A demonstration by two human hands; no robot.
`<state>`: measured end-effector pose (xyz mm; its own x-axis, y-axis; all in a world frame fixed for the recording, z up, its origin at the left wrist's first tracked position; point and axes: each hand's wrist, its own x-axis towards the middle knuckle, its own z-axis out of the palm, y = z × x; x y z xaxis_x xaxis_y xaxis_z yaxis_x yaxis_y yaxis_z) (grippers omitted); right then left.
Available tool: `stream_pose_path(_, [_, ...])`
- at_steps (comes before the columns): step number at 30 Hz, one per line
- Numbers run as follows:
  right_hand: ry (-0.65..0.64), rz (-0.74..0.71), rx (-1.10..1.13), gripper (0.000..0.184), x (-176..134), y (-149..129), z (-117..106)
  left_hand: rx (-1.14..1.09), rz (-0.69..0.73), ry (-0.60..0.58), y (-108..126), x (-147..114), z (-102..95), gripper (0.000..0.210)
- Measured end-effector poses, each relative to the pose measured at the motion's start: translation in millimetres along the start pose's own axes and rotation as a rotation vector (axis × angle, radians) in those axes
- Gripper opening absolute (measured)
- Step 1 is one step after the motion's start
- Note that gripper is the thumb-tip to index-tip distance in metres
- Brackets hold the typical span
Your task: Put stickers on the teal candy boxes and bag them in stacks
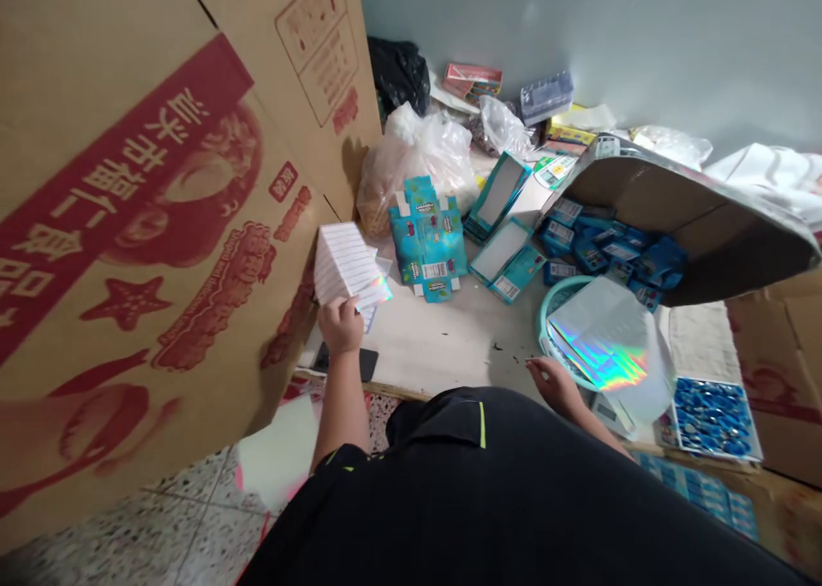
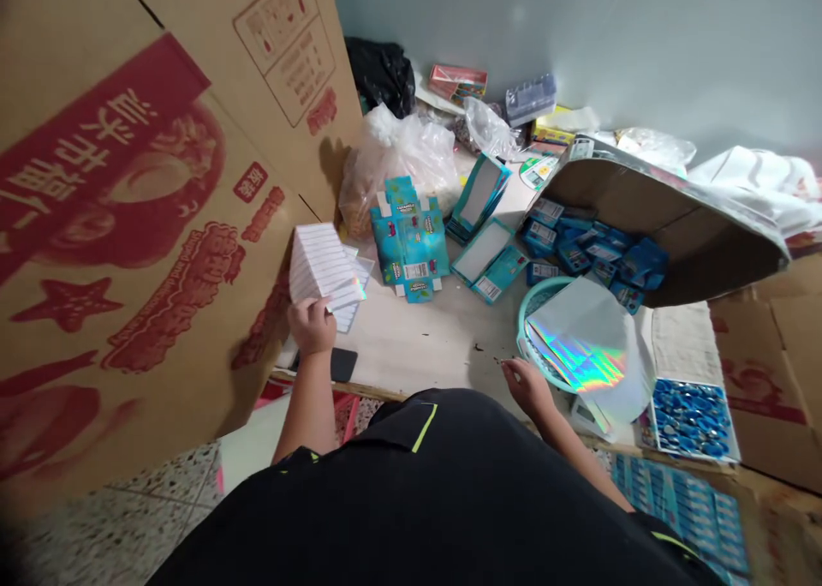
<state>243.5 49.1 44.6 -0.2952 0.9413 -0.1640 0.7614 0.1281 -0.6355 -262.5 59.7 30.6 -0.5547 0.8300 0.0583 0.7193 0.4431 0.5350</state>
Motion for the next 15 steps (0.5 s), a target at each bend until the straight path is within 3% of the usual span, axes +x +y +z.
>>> stream_pose_path(5, [-0.105, -0.063, -0.015, 0.039, 13.8, -6.4, 12.2, 0.091, 0.146, -0.273, -17.2, -16.9, 4.5, 0.03])
stream_pose_path(10, [-0.098, -0.035, -0.021, 0.036, 4.2, 0.2, 15.6, 0.163, 0.113, -0.304, -26.0, -23.0, -3.6, 0.024])
stream_pose_path(12, [-0.08, -0.005, -0.024, 0.035, -6.1, 6.1, 14.0, 0.169, 0.075, -0.281, -15.1, -12.9, 1.6, 0.021])
stream_pose_path(15, [-0.053, 0.042, -0.016, 0.035, -21.9, 14.5, 12.1, 0.107, 0.084, -0.302, 21.7, 12.1, 25.0, 0.019])
